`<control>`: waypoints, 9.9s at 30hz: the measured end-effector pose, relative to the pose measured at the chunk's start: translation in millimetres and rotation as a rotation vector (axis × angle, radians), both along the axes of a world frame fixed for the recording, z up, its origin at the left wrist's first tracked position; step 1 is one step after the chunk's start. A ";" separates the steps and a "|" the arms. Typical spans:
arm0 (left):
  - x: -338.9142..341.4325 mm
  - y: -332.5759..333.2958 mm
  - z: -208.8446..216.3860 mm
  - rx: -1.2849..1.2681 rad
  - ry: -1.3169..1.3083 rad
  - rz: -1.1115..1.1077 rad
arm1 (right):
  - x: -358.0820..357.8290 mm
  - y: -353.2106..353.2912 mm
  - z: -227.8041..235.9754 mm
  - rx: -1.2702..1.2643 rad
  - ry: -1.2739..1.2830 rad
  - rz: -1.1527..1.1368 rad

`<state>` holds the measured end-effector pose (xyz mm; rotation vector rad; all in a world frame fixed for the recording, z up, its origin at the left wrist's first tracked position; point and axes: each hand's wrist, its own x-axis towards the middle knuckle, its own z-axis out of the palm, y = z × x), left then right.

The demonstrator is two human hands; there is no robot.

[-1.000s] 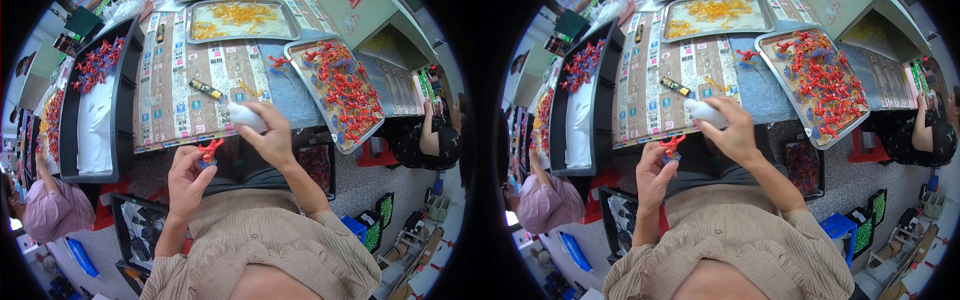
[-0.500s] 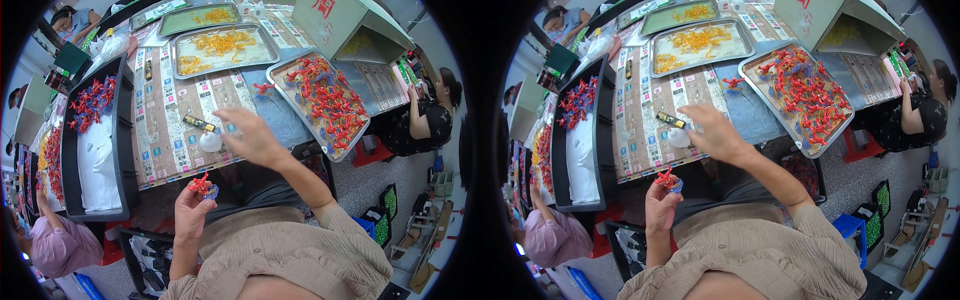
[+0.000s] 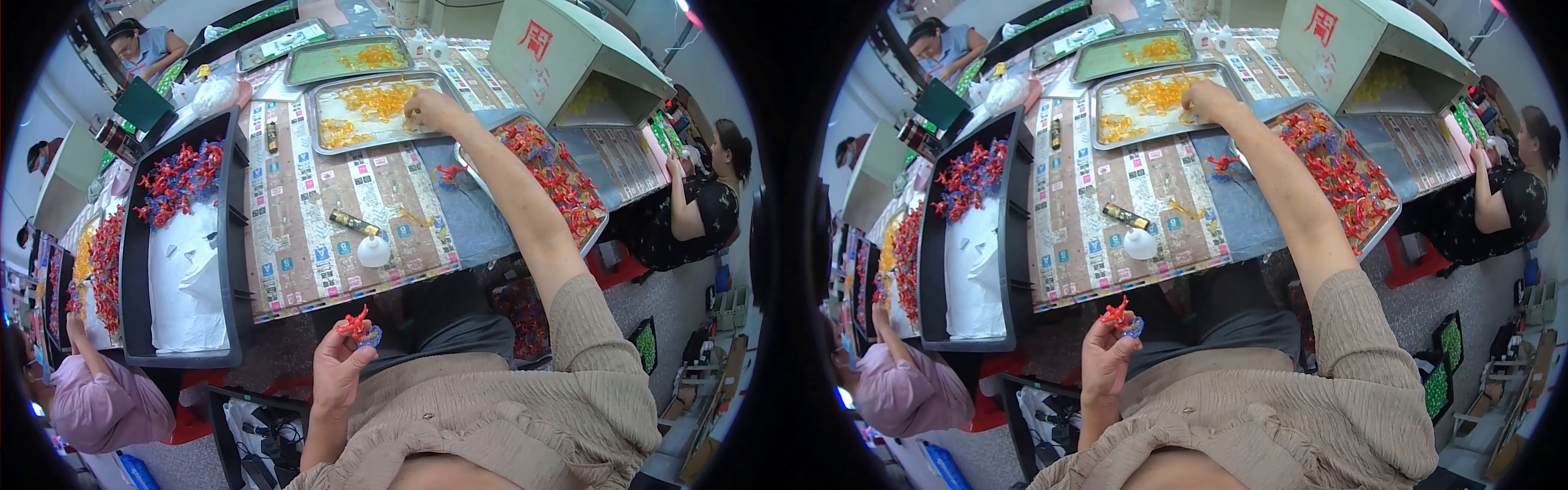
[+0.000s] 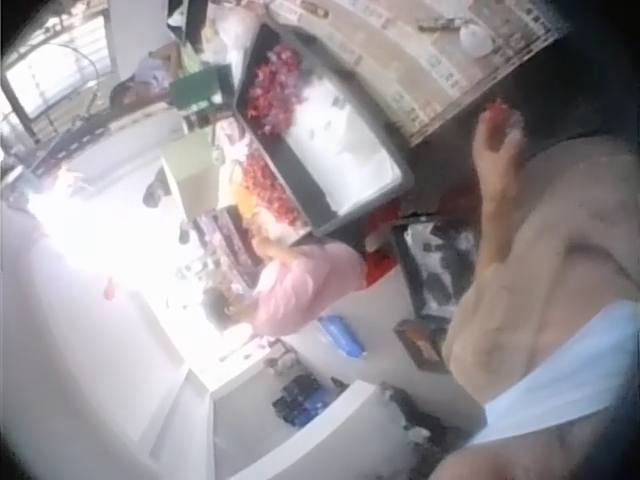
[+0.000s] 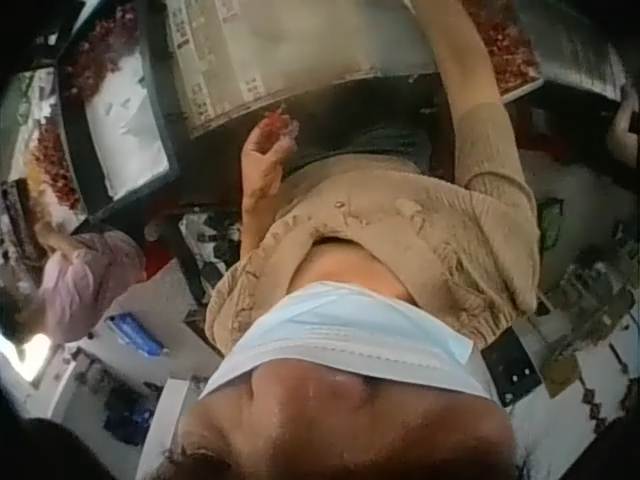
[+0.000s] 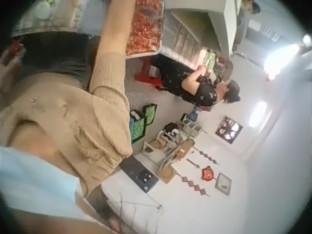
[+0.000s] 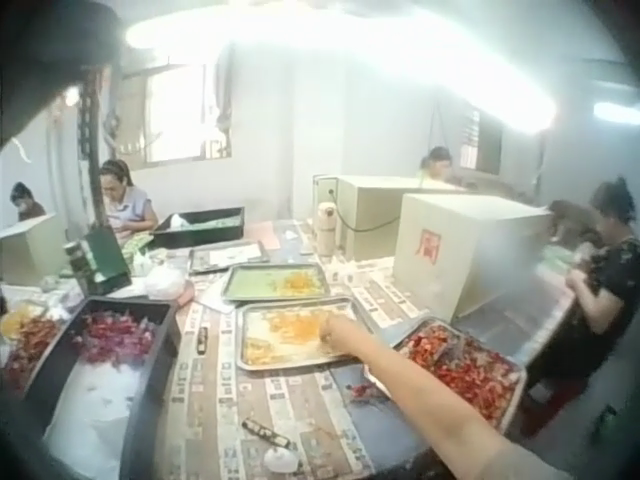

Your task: The person attaches decorative parts to small toy figure bases by applying glue from a glue bottle to the parts, then pressing them onto the bases.

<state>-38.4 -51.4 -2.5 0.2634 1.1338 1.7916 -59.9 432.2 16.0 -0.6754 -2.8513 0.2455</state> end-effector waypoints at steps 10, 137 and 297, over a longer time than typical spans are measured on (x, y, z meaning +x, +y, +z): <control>5.7 0.7 1.0 0.011 -0.029 -0.028 | 22.6 -25.2 26.3 -0.344 0.257 -0.030; 52.2 55.2 8.8 -0.119 0.254 -0.200 | 204.7 -302.1 -26.1 -0.526 0.772 0.267; 40.7 72.7 18.9 -0.080 -0.095 -0.203 | 205.4 -305.1 -17.8 -1.260 0.717 -0.110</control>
